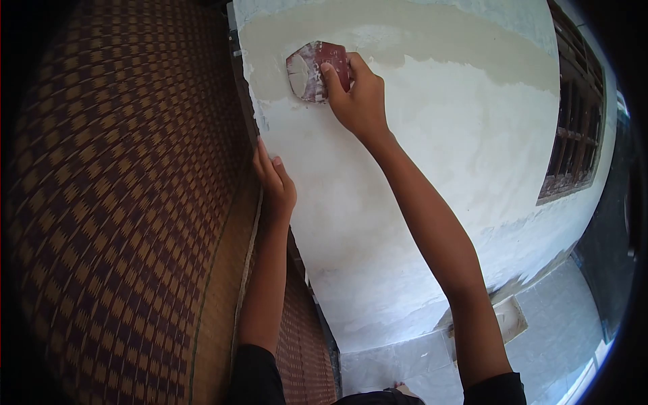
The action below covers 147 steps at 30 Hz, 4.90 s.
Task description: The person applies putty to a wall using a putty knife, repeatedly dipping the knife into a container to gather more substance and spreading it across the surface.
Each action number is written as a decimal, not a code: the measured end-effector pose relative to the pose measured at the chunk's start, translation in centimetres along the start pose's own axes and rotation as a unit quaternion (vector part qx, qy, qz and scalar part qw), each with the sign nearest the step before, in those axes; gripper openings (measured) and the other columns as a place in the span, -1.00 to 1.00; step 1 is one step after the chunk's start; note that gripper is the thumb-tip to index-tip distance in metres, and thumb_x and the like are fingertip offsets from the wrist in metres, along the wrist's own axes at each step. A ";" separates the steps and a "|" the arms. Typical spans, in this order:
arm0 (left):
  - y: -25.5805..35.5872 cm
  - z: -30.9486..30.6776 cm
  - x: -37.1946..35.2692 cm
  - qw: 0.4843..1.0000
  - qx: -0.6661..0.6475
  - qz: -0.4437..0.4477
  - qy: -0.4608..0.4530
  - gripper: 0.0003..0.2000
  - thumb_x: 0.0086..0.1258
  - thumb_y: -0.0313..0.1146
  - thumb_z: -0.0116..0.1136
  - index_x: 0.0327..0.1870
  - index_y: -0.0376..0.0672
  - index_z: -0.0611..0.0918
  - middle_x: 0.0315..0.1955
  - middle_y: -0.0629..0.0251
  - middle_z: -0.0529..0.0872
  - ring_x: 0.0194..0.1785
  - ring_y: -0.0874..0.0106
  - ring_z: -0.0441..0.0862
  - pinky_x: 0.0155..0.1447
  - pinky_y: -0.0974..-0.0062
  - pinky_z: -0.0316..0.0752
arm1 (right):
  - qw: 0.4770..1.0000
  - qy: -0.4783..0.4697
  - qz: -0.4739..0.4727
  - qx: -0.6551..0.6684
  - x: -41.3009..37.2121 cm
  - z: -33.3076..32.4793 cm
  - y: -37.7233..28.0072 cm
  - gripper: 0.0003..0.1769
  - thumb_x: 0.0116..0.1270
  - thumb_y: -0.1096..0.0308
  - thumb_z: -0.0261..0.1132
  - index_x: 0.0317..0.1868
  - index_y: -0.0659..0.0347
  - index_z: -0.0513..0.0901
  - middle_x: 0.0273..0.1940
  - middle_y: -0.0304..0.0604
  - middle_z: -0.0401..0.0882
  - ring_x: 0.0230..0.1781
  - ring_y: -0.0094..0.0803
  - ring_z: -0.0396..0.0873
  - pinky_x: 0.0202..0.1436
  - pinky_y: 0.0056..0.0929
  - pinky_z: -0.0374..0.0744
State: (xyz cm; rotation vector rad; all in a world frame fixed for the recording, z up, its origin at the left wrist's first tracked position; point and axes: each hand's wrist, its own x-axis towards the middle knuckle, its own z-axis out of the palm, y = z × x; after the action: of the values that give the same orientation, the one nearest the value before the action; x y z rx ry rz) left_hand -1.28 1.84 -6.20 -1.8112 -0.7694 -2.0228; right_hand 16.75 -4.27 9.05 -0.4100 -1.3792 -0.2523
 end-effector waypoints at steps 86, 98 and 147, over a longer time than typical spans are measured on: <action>0.0 -0.2 0.1 1.000 -0.001 -0.009 -0.002 -0.49 0.67 -0.28 -0.31 0.55 -0.31 0.10 0.40 -0.16 0.19 0.43 0.02 0.30 0.43 0.13 0.28 | 0.988 -0.007 -0.065 -0.140 1.5 1.5 1.5 -0.72 0.32 0.22 0.30 -0.11 0.26 0.62 -0.37 -0.04 0.62 -0.27 -0.11 0.48 -0.08 -0.15 0.41; 0.1 0.4 -0.2 1.000 -0.011 -0.001 0.028 -0.51 0.64 -0.35 -0.24 0.52 -0.33 0.17 0.34 -0.12 0.30 0.35 0.05 0.35 0.37 0.19 0.31 | 0.999 -0.009 -0.020 -0.046 1.5 -0.6 -0.7 -0.70 0.34 0.20 0.34 -0.10 0.28 0.63 -0.40 0.03 0.58 -0.33 -0.13 0.50 -0.16 -0.18 0.48; 11.7 -0.4 -18.4 0.965 -0.095 -0.239 -0.041 -0.89 0.47 -0.42 0.20 -0.12 -0.25 0.66 -0.16 0.23 0.72 -0.03 0.37 0.64 0.09 0.42 0.51 | 0.836 0.068 0.513 0.181 -17.4 -24.3 1.5 -0.65 0.52 0.14 0.22 0.13 0.19 0.51 -0.10 -0.26 0.63 -0.20 -0.55 0.58 -0.18 -0.44 0.58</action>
State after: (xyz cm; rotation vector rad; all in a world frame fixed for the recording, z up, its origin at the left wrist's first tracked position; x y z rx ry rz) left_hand 7.74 -9.88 -22.23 -1.9689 -1.1671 -2.3997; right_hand 36.00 -14.30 -11.54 -0.7344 -0.8736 0.8425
